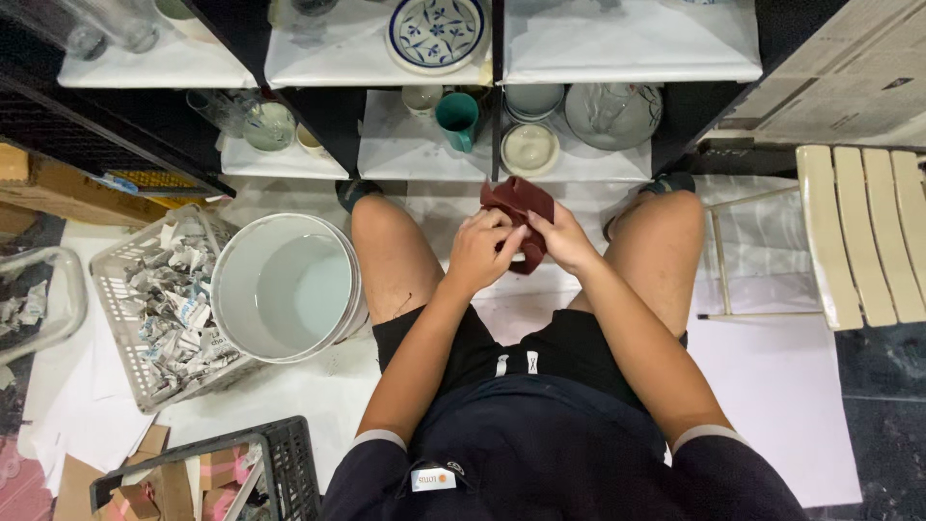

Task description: The person sits on the floor and wipes several ceramic and glass items with a cloth, including a glass, a small white bowl, a teal mug, a white mug with a pattern, and a wooden spoon. Each item is wiped and then placed back on a nearby shelf.

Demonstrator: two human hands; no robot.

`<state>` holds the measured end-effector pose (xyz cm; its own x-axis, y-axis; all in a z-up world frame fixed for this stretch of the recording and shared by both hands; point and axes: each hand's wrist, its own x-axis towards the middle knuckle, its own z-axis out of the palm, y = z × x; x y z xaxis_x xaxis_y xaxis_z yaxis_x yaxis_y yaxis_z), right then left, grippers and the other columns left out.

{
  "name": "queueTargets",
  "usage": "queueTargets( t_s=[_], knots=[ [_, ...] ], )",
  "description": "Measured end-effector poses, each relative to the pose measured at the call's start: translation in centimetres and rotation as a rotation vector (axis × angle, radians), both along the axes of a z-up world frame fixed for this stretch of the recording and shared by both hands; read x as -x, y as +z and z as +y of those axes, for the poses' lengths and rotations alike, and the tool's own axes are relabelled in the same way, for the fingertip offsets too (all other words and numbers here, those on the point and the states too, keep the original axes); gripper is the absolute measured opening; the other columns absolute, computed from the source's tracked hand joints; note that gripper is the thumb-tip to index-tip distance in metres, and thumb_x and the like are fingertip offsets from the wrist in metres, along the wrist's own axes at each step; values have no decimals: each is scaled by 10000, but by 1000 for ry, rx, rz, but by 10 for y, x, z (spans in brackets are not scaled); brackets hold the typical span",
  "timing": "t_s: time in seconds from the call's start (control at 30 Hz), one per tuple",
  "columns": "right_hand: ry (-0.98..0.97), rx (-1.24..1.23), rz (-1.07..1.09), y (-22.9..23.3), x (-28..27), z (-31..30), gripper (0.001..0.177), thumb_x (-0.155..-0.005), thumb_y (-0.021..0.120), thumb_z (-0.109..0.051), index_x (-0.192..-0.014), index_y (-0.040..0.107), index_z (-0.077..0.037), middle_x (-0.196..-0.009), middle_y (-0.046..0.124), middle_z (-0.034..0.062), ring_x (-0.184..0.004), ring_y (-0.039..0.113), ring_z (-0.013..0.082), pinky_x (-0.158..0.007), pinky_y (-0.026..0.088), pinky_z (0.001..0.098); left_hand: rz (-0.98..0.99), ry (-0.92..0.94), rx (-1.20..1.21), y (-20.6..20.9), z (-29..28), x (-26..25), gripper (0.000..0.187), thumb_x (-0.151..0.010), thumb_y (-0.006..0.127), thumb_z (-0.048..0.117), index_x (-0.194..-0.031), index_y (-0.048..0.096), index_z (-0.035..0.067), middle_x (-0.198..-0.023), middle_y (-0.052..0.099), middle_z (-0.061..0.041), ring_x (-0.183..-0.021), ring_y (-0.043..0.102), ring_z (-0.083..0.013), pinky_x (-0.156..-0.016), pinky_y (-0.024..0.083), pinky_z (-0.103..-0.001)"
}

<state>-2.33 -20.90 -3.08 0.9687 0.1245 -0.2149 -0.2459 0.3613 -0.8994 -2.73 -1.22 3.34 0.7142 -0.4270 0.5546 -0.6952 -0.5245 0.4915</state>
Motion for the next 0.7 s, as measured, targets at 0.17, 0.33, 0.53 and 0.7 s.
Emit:
queueTargets(
  t_s=[0.17,0.33,0.53,0.7],
  knots=[
    [-32,34,-130,-2,0,-10,409,-968,566,18,-1377,554,-3,-1269,674,89,-1119,657,175,-958,536,327,613,-148,426,13,8,12,504,-1037,584,73,-1528,489,128,-904,744,-38,-773,727,-130,-728,568,-308],
    [-81,9,-191,8,5,-12,391,-941,702,-25,-1315,599,18,-1246,688,78,-1103,661,159,-975,542,323,480,66,652,-3,4,5,531,-868,825,57,-1324,555,23,-813,739,-72,-705,616,-74,-683,524,-247],
    [-107,113,-266,22,7,-5,360,-912,709,-32,-1260,626,11,-1180,708,54,-1057,665,129,-933,549,306,456,87,525,-21,0,4,610,-803,900,201,-1226,525,-27,-957,655,-124,-816,635,-124,-689,547,-277],
    [-120,610,-162,41,12,-5,221,-907,749,-50,-1105,724,43,-917,748,131,-781,661,196,-712,525,354,646,-82,287,-20,-4,12,282,-1004,703,216,-1168,720,-12,-904,767,-107,-790,734,-157,-717,565,-326]
  ],
)
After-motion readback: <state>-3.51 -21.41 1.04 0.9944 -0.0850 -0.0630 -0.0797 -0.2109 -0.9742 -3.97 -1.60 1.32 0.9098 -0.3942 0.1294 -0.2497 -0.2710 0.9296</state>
